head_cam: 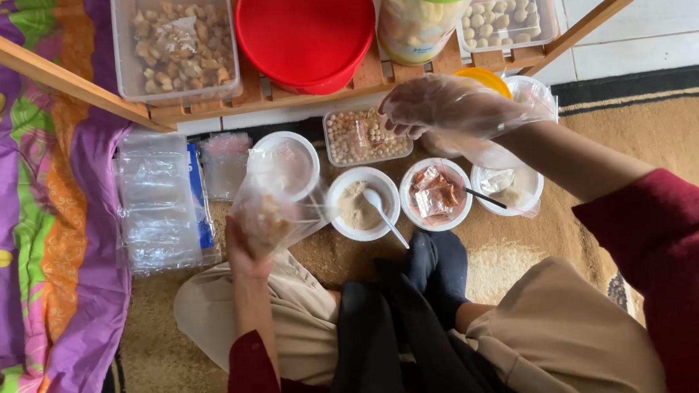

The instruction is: Manually packing food powder and granules into plastic bags using a spoon.

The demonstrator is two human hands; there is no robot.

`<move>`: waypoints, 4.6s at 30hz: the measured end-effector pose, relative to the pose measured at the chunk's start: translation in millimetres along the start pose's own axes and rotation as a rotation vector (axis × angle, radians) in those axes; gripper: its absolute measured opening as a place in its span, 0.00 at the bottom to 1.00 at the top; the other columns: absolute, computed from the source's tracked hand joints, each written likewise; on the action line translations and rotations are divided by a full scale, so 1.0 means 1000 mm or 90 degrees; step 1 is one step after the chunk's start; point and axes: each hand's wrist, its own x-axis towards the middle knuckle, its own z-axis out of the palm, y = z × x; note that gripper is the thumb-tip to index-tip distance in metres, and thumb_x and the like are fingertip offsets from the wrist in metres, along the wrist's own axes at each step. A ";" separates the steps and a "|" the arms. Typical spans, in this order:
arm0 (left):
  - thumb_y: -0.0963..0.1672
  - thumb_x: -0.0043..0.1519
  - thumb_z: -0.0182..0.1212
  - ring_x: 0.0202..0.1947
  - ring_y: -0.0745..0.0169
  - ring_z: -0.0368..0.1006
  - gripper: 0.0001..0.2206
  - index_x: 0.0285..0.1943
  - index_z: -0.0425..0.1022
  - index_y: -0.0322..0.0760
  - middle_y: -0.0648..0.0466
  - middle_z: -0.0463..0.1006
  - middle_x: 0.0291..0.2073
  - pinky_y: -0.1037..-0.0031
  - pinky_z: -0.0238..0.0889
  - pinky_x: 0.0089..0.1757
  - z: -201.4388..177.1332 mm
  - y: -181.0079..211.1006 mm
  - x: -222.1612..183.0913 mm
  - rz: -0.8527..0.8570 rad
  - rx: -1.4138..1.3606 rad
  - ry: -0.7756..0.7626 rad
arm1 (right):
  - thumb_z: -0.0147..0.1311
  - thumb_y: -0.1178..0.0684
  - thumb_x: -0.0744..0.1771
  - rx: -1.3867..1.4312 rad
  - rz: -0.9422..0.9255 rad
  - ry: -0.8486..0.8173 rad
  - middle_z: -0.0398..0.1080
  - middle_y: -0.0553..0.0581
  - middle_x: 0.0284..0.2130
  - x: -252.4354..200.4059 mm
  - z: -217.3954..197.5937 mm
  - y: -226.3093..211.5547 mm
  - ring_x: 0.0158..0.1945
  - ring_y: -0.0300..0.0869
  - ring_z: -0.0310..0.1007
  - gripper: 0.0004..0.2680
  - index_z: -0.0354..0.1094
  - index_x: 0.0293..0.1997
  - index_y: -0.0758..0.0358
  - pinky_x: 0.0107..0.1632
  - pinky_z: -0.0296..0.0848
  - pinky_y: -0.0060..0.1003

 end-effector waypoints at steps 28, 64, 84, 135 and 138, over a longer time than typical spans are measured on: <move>0.55 0.61 0.63 0.48 0.57 0.80 0.15 0.45 0.82 0.47 0.55 0.84 0.46 0.60 0.73 0.54 -0.087 -0.022 0.092 -0.020 -0.137 0.121 | 0.53 0.50 0.67 -0.588 -0.015 0.038 0.78 0.53 0.41 0.135 0.039 0.038 0.47 0.49 0.81 0.06 0.73 0.47 0.42 0.49 0.75 0.47; 0.59 0.63 0.58 0.51 0.63 0.79 0.18 0.51 0.80 0.54 0.61 0.83 0.48 0.64 0.72 0.55 -0.094 -0.041 0.101 0.036 -0.017 0.070 | 0.57 0.50 0.68 0.062 -0.143 0.305 0.78 0.53 0.29 0.013 0.089 -0.099 0.38 0.43 0.82 0.04 0.74 0.40 0.55 0.42 0.80 0.35; 0.57 0.69 0.50 0.50 0.67 0.79 0.17 0.53 0.77 0.52 0.60 0.82 0.48 0.68 0.73 0.53 -0.100 -0.059 0.103 -0.023 0.080 -0.037 | 0.49 0.63 0.67 0.108 -0.100 0.242 0.79 0.57 0.31 0.047 0.122 -0.074 0.34 0.40 0.82 0.09 0.79 0.36 0.57 0.38 0.82 0.28; 0.49 0.72 0.51 0.40 0.74 0.76 0.13 0.58 0.73 0.41 0.63 0.76 0.35 0.77 0.74 0.44 -0.077 -0.054 0.088 0.043 0.154 -0.071 | 0.46 0.57 0.71 -0.132 0.076 -0.289 0.75 0.69 0.49 0.020 0.090 -0.109 0.51 0.52 0.76 0.14 0.67 0.66 0.61 0.56 0.72 0.43; 0.51 0.72 0.49 0.41 0.75 0.76 0.15 0.59 0.72 0.42 0.65 0.76 0.37 0.78 0.74 0.45 -0.091 -0.055 0.098 0.050 0.153 -0.084 | 0.49 0.53 0.71 -0.206 0.046 -0.284 0.78 0.67 0.46 0.032 0.078 -0.096 0.47 0.52 0.80 0.15 0.66 0.67 0.55 0.51 0.76 0.44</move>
